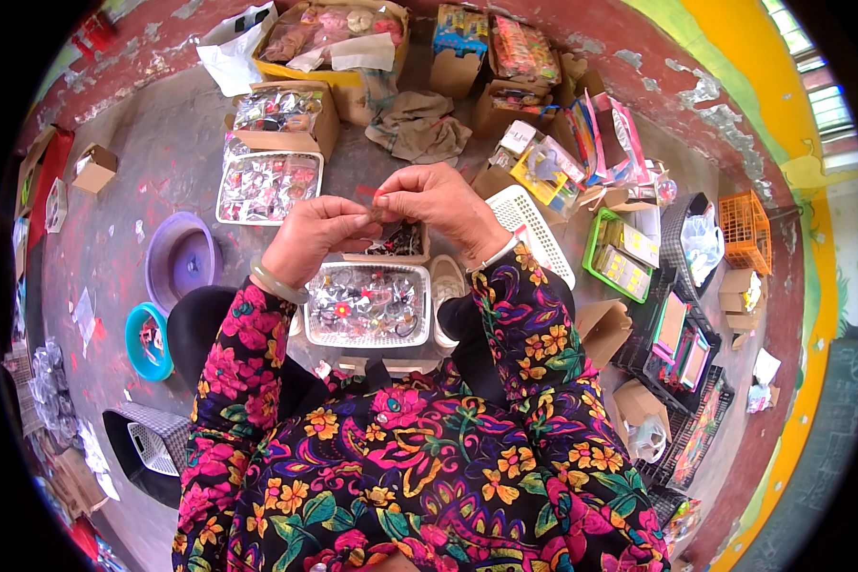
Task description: The person sits on the floor and repeatedly picks up small jewelry items, such as rings and earrings, from a white basket. They place each item into a small clear plastic bag, seal it, and then place the packaged item into a cardboard box.
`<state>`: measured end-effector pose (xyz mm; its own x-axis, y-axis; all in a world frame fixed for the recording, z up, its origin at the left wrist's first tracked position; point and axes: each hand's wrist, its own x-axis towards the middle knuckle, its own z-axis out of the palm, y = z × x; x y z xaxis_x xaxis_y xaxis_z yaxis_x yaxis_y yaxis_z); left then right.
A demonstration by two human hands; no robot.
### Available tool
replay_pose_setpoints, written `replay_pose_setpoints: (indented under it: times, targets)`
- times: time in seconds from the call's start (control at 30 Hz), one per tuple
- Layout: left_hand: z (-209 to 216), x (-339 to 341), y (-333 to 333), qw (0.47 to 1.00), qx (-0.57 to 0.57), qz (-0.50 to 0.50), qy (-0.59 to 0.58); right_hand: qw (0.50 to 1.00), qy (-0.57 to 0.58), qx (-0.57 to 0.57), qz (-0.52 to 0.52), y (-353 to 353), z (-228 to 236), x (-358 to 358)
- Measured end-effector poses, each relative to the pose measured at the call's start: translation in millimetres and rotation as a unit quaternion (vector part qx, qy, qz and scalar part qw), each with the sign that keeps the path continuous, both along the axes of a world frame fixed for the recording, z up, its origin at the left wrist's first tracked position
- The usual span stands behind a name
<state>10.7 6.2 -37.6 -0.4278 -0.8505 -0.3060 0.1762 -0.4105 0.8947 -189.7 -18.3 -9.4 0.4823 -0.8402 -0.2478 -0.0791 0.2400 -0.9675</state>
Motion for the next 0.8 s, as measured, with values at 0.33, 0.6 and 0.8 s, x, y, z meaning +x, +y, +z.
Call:
replay_pose_setpoints:
  times: [0.33, 0.6, 0.8]
  targets:
    - [-3.7, -1.6, -0.6, 0.997, -0.027, -0.032, -0.061, 0.989, 0.102, -0.093, 0.053, -0.4, -5.9, 0.6]
    - [-4.2, 0.1, -0.2, 0.995, -0.054, -0.056, -0.069, 0.992, 0.076, -0.085, 0.049, -1.1, -14.5, 2.8]
    - [-7.9, -0.1, 0.1, 0.987, -0.094, -0.098, -0.087, 0.975, 0.169, -0.129, 0.065, -1.8, -19.7, 3.6]
